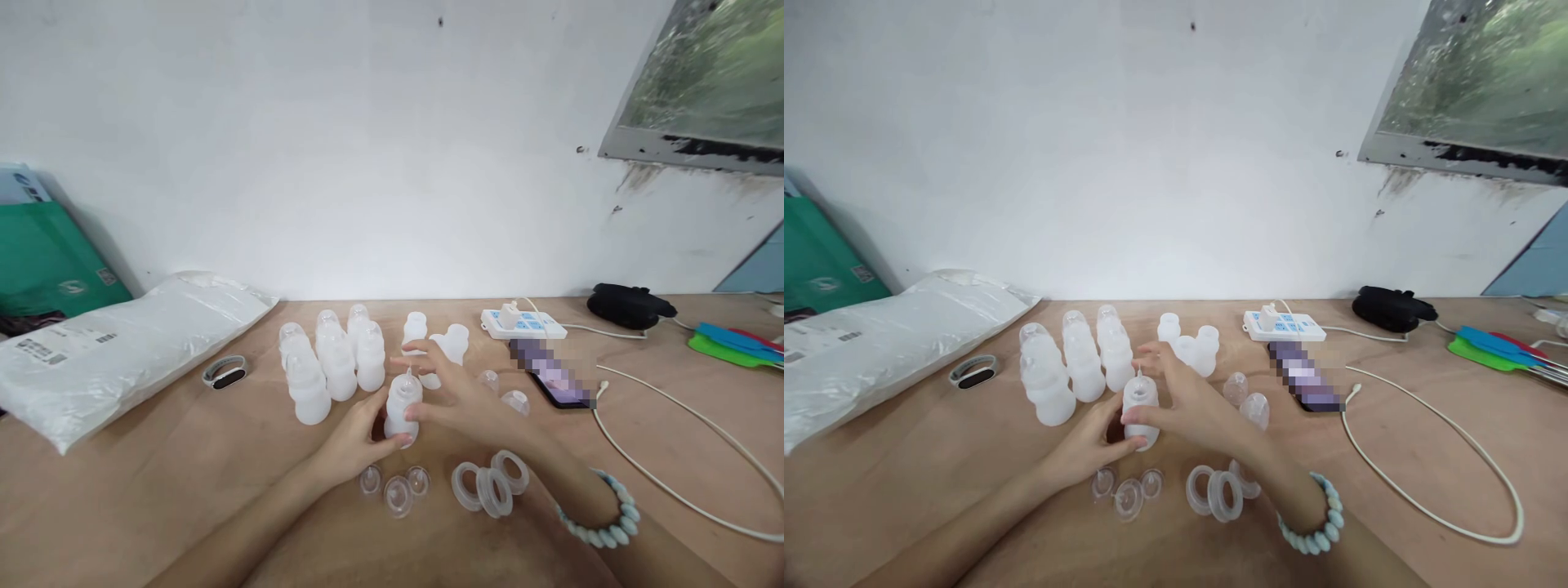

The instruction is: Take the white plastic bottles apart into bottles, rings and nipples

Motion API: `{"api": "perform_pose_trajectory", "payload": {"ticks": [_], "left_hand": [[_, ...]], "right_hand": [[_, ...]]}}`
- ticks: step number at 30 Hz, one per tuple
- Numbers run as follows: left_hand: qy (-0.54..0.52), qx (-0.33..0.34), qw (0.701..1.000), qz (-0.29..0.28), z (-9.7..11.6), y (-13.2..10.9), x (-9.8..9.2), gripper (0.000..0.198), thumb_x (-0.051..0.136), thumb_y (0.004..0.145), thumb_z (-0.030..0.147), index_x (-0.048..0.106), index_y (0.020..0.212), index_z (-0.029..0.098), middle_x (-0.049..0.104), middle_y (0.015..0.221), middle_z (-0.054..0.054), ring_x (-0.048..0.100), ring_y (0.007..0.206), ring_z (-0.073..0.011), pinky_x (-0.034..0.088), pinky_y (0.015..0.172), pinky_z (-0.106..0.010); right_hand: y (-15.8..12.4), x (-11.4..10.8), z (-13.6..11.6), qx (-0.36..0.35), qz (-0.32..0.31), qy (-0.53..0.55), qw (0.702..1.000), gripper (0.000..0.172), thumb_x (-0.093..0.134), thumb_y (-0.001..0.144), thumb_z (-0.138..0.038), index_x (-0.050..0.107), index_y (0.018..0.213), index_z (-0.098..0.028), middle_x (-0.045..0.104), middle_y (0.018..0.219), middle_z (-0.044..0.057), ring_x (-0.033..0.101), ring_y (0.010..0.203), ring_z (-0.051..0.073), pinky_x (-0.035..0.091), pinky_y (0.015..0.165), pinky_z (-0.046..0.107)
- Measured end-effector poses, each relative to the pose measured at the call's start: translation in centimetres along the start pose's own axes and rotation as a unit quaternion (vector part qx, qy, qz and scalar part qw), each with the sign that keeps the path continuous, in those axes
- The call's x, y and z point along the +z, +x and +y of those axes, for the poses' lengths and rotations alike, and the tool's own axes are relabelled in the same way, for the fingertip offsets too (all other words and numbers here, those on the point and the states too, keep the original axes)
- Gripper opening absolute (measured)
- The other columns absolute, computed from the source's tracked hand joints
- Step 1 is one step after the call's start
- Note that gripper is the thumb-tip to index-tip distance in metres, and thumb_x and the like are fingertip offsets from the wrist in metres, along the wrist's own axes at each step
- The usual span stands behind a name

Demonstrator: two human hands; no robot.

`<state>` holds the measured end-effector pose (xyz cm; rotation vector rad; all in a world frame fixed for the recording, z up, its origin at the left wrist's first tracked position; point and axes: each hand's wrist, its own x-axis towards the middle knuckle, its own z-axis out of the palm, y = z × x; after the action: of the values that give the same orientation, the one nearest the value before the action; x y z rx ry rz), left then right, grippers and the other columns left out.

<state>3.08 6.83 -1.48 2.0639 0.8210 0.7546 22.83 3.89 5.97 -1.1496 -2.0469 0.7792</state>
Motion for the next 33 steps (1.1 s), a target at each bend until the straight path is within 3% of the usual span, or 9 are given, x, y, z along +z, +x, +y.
{"api": "perform_pose_trajectory", "payload": {"ticks": [2, 7, 13, 17, 19, 23, 25, 29, 33], "left_hand": [[-0.002, -0.001, 1.0, -0.001, 0.0, 0.1, 0.0, 0.044, 0.069, 0.082, 0.033, 0.054, 0.122, 0.022, 0.067, 0.104, -0.003, 0.06, 0.099, -0.0273, 0.05, 0.082, -0.035], [0.006, -0.011, 1.0, -0.003, 0.0, 0.0, 0.0, 0.054, 0.07, 0.082, 0.033, 0.05, 0.132, 0.023, 0.067, 0.106, -0.004, 0.059, 0.105, -0.0299, 0.049, 0.086, -0.038], [-0.003, -0.004, 1.0, -0.003, -0.1, 0.1, 0.0, 0.059, 0.07, 0.082, 0.033, 0.049, 0.136, 0.021, 0.067, 0.113, -0.006, 0.057, 0.112, -0.0314, 0.048, 0.092, -0.04], [-0.008, -0.01, 1.0, -0.003, -0.2, 0.2, -0.1, 0.058, 0.07, 0.082, 0.033, 0.05, 0.135, 0.021, 0.068, 0.113, -0.006, 0.055, 0.116, -0.0326, 0.047, 0.096, -0.041], [-0.018, -0.01, 1.0, -0.003, -0.3, 0.2, -0.1, 0.059, 0.07, 0.082, 0.033, 0.049, 0.137, 0.022, 0.068, 0.115, -0.006, 0.054, 0.118, -0.0327, 0.046, 0.097, -0.042], [-0.081, 0.015, 0.995, -0.058, -0.1, 0.2, -0.4, 0.058, 0.07, 0.085, 0.033, 0.049, 0.138, 0.023, 0.062, 0.13, -0.007, 0.054, 0.12, -0.0297, 0.042, 0.102, -0.041], [-0.103, 0.019, 0.99, -0.096, 0.1, 0.2, -0.5, 0.054, 0.07, 0.086, 0.032, 0.052, 0.136, 0.023, 0.06, 0.132, -0.007, 0.055, 0.118, -0.0282, 0.043, 0.1, -0.038], [-0.094, -0.005, 0.99, -0.107, 0.3, 0.1, -0.3, 0.045, 0.069, 0.085, 0.033, 0.058, 0.127, 0.021, 0.066, 0.115, -0.005, 0.059, 0.101, -0.0246, 0.047, 0.081, -0.03], [-0.094, -0.014, 0.992, -0.083, 0.5, 0.0, 0.1, 0.041, 0.069, 0.085, 0.034, 0.059, 0.121, 0.018, 0.067, 0.102, -0.003, 0.057, 0.084, -0.0193, 0.043, 0.069, -0.026]], "right_hand": [[-0.5, -0.6, 0.2, 0.022, 0.025, 0.072, 0.997, 0.053, 0.062, 0.088, -0.041, 0.038, 0.132, -0.025, 0.07, 0.11, 0.008, 0.06, 0.116, 0.024, 0.048, 0.091, 0.04], [-1.1, -1.6, 0.6, 0.118, 0.216, 0.104, 0.964, 0.029, 0.052, 0.09, -0.048, 0.052, 0.103, -0.022, 0.068, 0.071, 0.001, 0.066, 0.067, 0.019, 0.045, 0.055, 0.028], [-1.4, -0.9, 0.6, 0.049, 0.114, 0.161, 0.979, 0.029, 0.051, 0.093, -0.041, 0.051, 0.117, -0.025, 0.075, 0.098, 0.004, 0.064, 0.109, 0.022, 0.048, 0.089, 0.037], [-1.3, -0.6, 1.2, 0.089, 0.209, 0.134, 0.965, 0.02, 0.051, 0.091, -0.038, 0.056, 0.103, -0.022, 0.071, 0.072, 0.001, 0.066, 0.071, 0.019, 0.048, 0.066, 0.032], [-1.2, -0.7, 1.6, 0.064, 0.208, 0.117, 0.969, 0.015, 0.055, 0.089, -0.032, 0.057, 0.1, -0.022, 0.069, 0.073, 0.0, 0.065, 0.07, 0.018, 0.048, 0.067, 0.032], [-1.2, -0.7, 1.6, -0.051, 0.007, 0.119, 0.992, 0.039, 0.068, 0.083, -0.024, 0.057, 0.12, -0.026, 0.067, 0.116, 0.004, 0.059, 0.113, 0.022, 0.047, 0.096, 0.04], [-1.2, -0.5, 1.3, -0.062, -0.054, 0.09, 0.993, 0.039, 0.067, 0.086, -0.022, 0.057, 0.124, -0.028, 0.062, 0.126, 0.005, 0.055, 0.117, 0.023, 0.046, 0.097, 0.041], [-1.1, 0.4, 0.8, -0.096, -0.012, -0.058, 0.994, 0.024, 0.069, 0.085, -0.022, 0.061, 0.108, -0.022, 0.061, 0.107, 0.006, 0.055, 0.104, 0.024, 0.048, 0.089, 0.041], [-0.8, 2.3, 0.9, -0.074, 0.126, -0.152, 0.977, 0.029, 0.076, 0.076, -0.028, 0.048, 0.082, -0.021, 0.057, 0.086, 0.003, 0.054, 0.083, 0.023, 0.047, 0.073, 0.037]]}}
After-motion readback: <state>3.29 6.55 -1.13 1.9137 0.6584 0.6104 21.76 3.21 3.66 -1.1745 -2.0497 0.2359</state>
